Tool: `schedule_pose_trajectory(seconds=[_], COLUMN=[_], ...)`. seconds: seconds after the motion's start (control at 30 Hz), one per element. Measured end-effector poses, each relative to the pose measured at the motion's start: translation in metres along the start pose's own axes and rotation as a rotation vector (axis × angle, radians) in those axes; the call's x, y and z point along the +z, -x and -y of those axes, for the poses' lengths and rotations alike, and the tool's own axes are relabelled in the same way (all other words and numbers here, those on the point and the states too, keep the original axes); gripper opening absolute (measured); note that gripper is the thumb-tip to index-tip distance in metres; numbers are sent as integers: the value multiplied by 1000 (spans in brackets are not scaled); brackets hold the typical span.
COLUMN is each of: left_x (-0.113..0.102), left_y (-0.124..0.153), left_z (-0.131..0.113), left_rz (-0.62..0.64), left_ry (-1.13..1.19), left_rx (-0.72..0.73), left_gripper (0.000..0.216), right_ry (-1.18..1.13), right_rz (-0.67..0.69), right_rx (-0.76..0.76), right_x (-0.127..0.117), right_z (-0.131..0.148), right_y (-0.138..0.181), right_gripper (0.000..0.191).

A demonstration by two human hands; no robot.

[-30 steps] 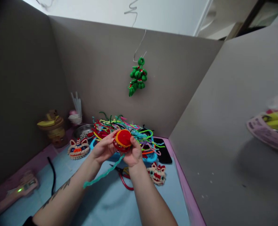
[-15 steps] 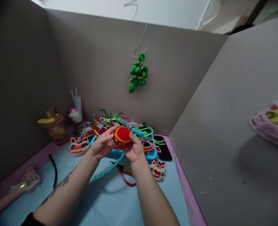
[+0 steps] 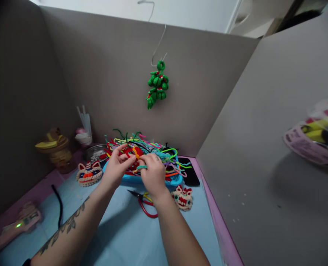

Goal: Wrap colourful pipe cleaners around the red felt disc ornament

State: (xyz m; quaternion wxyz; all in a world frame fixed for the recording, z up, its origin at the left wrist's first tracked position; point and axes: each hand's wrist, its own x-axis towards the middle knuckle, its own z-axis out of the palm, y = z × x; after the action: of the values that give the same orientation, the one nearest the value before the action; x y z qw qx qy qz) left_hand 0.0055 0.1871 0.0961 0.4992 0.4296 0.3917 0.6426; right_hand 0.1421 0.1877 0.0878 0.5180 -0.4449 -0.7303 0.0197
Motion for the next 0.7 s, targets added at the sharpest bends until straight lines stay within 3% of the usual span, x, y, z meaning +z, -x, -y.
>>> schedule_pose_trajectory(seconds=[0.17,0.43,0.7], left_x=[7,9,9], left_y=[4,9,9], left_z=[1,5,3], left_rz=[-9,-8,22], left_ry=[-143,-263,-307], left_rx=[101,217,208], left_gripper=[65,58,60], right_ry=[170,223,283], right_rz=[-6,-14,-15], right_rx=[-46,-30,1], right_x=[5,5,9], right_z=[1,1,-1], right_y=[4,4,5], right_gripper=[15,16,13])
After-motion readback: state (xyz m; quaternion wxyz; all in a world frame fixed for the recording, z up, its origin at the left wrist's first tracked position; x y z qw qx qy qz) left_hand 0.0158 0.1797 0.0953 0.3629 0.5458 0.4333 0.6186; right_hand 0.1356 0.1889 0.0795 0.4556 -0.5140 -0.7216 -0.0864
